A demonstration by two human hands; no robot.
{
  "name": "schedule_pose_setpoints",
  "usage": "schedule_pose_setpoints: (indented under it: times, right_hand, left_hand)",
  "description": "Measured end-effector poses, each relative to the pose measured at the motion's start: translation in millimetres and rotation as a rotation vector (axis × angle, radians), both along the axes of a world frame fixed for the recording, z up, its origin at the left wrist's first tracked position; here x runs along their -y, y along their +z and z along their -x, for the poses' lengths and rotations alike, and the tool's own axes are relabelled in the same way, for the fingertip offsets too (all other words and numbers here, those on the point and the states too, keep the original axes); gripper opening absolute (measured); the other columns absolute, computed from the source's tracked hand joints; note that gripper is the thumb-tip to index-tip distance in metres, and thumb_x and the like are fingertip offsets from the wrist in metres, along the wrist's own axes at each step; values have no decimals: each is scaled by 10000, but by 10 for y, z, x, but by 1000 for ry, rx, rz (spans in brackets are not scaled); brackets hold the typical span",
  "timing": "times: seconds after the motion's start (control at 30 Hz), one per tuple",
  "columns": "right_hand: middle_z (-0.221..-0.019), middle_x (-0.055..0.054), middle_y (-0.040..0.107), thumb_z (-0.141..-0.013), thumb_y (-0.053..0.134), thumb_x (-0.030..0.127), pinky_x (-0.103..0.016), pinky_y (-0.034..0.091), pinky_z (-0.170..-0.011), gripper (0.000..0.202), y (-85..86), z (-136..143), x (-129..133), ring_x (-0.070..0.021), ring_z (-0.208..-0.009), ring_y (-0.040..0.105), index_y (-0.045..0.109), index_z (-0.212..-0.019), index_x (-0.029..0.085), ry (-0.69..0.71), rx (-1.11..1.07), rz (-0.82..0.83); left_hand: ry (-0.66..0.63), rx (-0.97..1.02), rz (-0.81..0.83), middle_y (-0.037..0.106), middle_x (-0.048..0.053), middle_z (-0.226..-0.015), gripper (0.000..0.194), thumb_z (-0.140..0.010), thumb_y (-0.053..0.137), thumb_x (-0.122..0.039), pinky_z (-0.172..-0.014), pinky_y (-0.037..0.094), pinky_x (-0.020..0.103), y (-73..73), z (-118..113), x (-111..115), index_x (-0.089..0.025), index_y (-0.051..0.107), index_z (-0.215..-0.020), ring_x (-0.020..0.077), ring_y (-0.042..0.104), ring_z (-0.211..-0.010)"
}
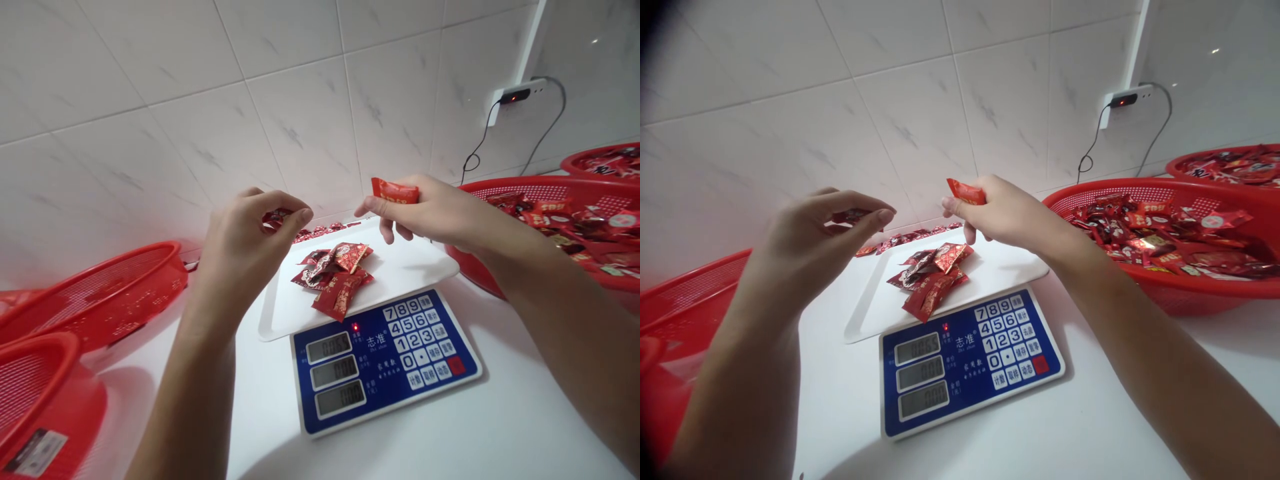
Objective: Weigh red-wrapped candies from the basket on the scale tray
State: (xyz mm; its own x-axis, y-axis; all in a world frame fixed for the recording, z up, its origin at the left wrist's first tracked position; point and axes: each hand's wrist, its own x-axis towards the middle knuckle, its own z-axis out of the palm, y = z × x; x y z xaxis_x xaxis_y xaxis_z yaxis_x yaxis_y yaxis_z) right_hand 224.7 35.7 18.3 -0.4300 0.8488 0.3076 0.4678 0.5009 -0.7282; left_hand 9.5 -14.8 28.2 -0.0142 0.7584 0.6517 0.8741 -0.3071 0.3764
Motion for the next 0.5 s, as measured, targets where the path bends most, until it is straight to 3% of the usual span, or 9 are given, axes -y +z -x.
schedule_pose_setpoints:
  times: [0.27,0.4,0.5]
  right_hand:
    - [-670,-46,652,-912,612,496,-273,414,-559,334,-7,30,35,-142,-581,535,693,-902,172,34,-51,67]
    - [-882,-91,707,-953,537,526,-283,514,-596,380,-33,106,111,-183,-736,643,695,-1029,189,259,-316,260]
    - [-906,-83,699,-1005,443,491,-296,551,-627,383,-36,210,212,-188,-798,661,686,-1100,210,428,-500,379]
  left_hand:
    - [-27,-8,20,695,41,-901,151,-851,648,-322,-730,500,334,-13,0,-13,-255,780,-878,198,641,-796]
    - [-208,14,-57,721,33,-1007,272,-922,527,-219,-779,531,313,-44,-121,46,-265,751,-1069,190,669,-912]
    - [-244,28,-157,739,-29,-1088,369,-942,477,-179,-856,554,319,-53,-272,147,-339,689,-1198,180,690,-976]
